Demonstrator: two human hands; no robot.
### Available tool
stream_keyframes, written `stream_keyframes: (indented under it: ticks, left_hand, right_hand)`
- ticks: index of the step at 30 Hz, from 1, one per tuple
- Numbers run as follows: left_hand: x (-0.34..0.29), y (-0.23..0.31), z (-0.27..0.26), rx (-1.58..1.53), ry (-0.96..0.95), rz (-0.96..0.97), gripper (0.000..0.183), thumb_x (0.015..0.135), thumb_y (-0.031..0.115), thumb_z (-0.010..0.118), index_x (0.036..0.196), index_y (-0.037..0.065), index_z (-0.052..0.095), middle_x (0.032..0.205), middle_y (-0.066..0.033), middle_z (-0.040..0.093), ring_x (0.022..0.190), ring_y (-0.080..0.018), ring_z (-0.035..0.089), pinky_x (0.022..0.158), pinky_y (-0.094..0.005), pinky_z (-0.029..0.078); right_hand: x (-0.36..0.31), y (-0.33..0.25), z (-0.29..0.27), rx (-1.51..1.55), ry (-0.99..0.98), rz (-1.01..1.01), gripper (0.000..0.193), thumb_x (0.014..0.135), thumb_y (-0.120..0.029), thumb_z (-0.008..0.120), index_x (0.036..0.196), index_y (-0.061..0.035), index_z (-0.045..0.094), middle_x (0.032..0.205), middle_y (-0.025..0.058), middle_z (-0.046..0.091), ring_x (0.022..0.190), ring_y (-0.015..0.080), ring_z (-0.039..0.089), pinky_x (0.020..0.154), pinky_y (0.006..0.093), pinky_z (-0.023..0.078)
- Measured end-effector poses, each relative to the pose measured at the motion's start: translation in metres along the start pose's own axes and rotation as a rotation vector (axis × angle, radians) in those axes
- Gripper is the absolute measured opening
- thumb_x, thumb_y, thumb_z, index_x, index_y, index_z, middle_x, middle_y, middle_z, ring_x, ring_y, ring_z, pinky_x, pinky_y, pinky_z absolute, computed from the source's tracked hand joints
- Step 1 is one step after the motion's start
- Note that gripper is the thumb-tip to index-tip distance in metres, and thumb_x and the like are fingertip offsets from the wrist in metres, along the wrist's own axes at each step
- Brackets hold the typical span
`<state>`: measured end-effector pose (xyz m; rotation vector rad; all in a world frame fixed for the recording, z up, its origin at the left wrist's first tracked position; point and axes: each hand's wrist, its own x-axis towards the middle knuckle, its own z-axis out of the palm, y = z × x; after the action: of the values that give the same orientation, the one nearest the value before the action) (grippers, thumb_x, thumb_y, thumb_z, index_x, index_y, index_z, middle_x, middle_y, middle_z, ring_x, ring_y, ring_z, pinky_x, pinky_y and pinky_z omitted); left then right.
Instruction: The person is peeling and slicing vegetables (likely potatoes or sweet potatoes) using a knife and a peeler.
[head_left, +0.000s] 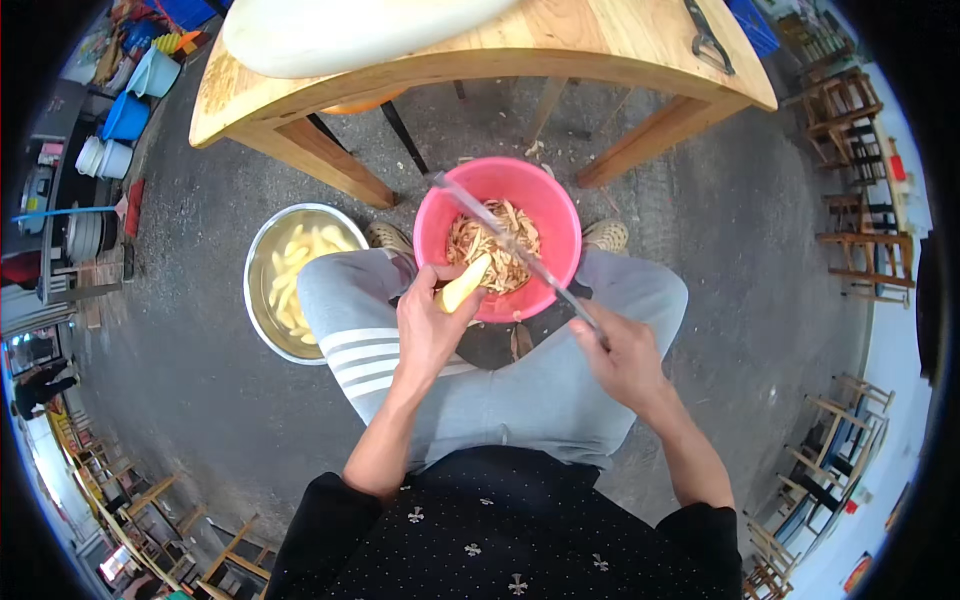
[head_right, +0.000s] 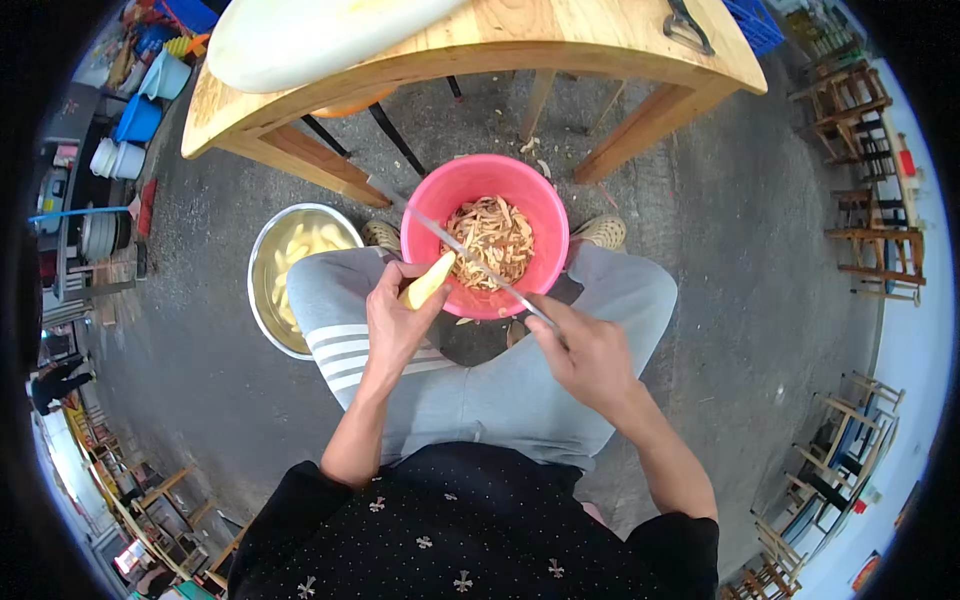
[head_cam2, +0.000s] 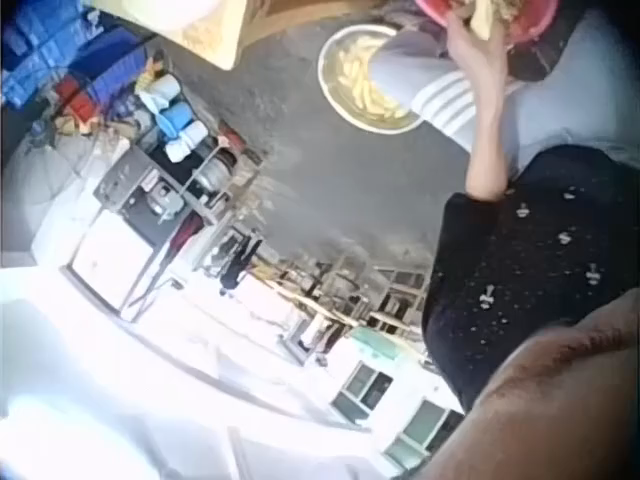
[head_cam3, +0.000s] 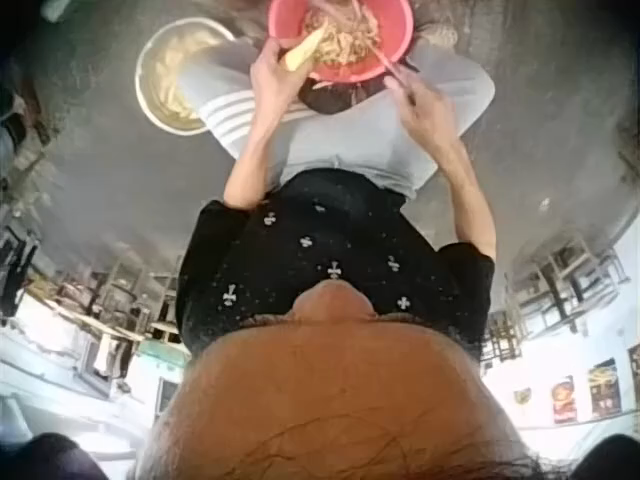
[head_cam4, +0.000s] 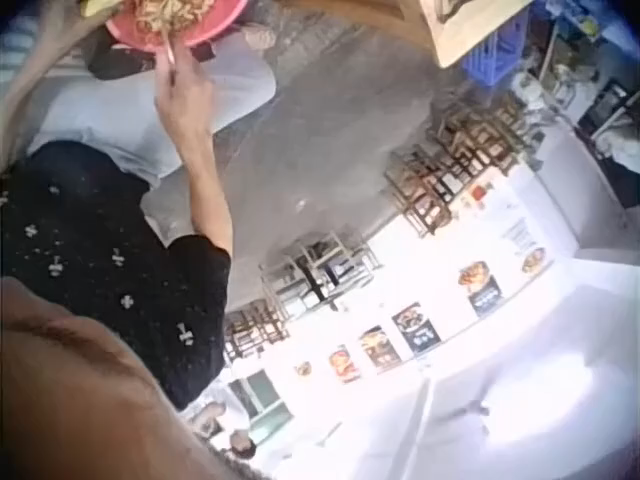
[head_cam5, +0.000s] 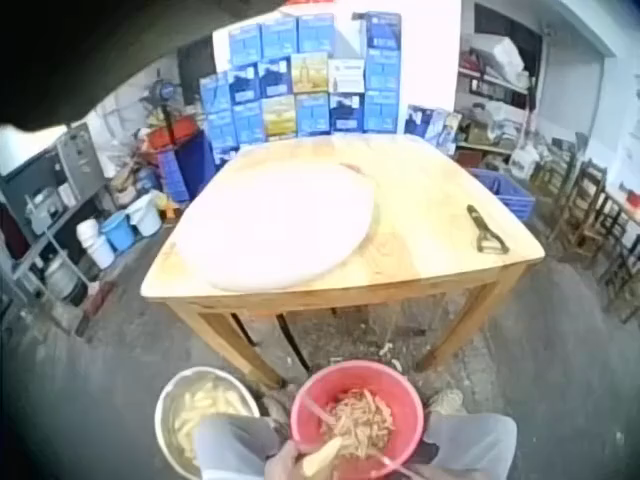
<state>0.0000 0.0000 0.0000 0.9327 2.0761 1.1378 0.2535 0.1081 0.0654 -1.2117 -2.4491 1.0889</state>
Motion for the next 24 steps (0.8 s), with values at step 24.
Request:
stream_keyframes:
  ticks: [24]
  left_hand:
    - [-0.008,-0.002,0.013,0.271,0.137,0.327,0.022,0.081,0.004,0.079,0.102,-0.001,0.073,0.094,-0.0179,0.074,0.091,-0.0388,0.072,0.085,-0.0481,0.055]
  right_hand:
    - [-0.002,0.01,0.037,-0.449,0.134,-0.433,0.052,0.083,-0.016,0.084,0.133,-0.0123,0.073,0.066,-0.0001,0.049,0.053,0.0166,0.058,0.049,0.0345,0.048]
